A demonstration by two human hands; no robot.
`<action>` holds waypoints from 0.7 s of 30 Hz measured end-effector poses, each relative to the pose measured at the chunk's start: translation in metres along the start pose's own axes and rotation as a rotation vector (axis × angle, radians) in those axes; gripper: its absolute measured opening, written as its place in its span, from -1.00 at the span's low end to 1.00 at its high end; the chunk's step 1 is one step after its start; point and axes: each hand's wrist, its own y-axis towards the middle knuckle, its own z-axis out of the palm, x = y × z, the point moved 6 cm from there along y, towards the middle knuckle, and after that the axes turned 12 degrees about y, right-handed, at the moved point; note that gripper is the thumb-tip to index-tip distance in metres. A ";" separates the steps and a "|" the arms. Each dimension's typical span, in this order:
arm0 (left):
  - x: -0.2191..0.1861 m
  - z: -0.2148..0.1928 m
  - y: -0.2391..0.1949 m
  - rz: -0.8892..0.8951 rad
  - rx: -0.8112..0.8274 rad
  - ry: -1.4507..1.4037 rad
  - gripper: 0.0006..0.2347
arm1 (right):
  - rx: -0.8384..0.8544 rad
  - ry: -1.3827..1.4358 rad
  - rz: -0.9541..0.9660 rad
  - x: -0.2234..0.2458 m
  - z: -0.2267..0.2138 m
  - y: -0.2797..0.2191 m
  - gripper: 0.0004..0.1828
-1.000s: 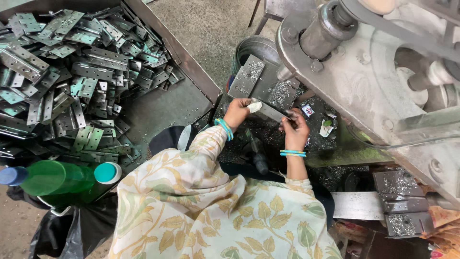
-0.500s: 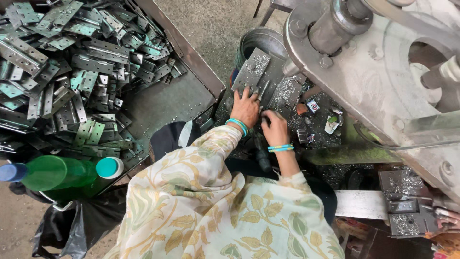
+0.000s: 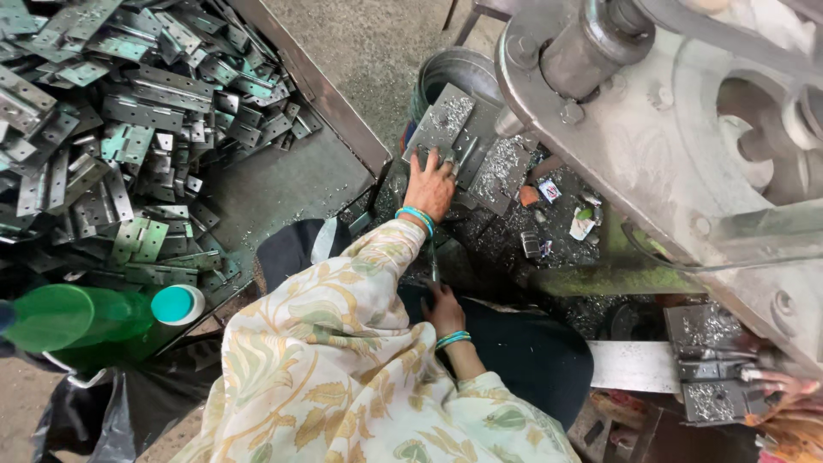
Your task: The person picks up metal parts from a bin and places them one by one into a press machine, then sets the processed parts into a separate container.
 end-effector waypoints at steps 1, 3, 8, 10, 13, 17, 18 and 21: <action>0.001 0.003 -0.006 0.006 0.019 -0.009 -0.69 | 0.030 -0.007 -0.005 -0.002 -0.002 -0.001 -0.37; 0.005 0.011 0.001 0.014 0.041 -0.027 -0.69 | 0.054 -0.050 -0.017 0.006 -0.016 0.004 -0.36; -0.008 0.030 0.024 0.006 0.122 -0.036 -0.75 | 0.062 -0.117 0.021 0.015 -0.048 0.011 -0.44; -0.003 0.033 0.038 -0.008 0.107 -0.043 -0.76 | 0.057 -0.128 0.017 0.013 -0.023 0.010 -0.45; -0.003 0.037 0.036 0.001 0.108 -0.080 -0.76 | 0.033 -0.064 0.072 0.002 0.003 -0.008 -0.51; 0.000 0.045 0.031 -0.005 0.139 -0.071 -0.74 | 0.145 -0.105 0.001 0.026 -0.019 -0.001 -0.46; -0.002 0.050 0.038 -0.005 0.163 -0.058 -0.74 | 0.130 -0.121 0.012 0.031 -0.034 0.003 -0.49; 0.000 0.060 0.053 -0.003 0.124 -0.042 -0.74 | 0.099 -0.164 0.027 0.031 -0.057 0.004 -0.53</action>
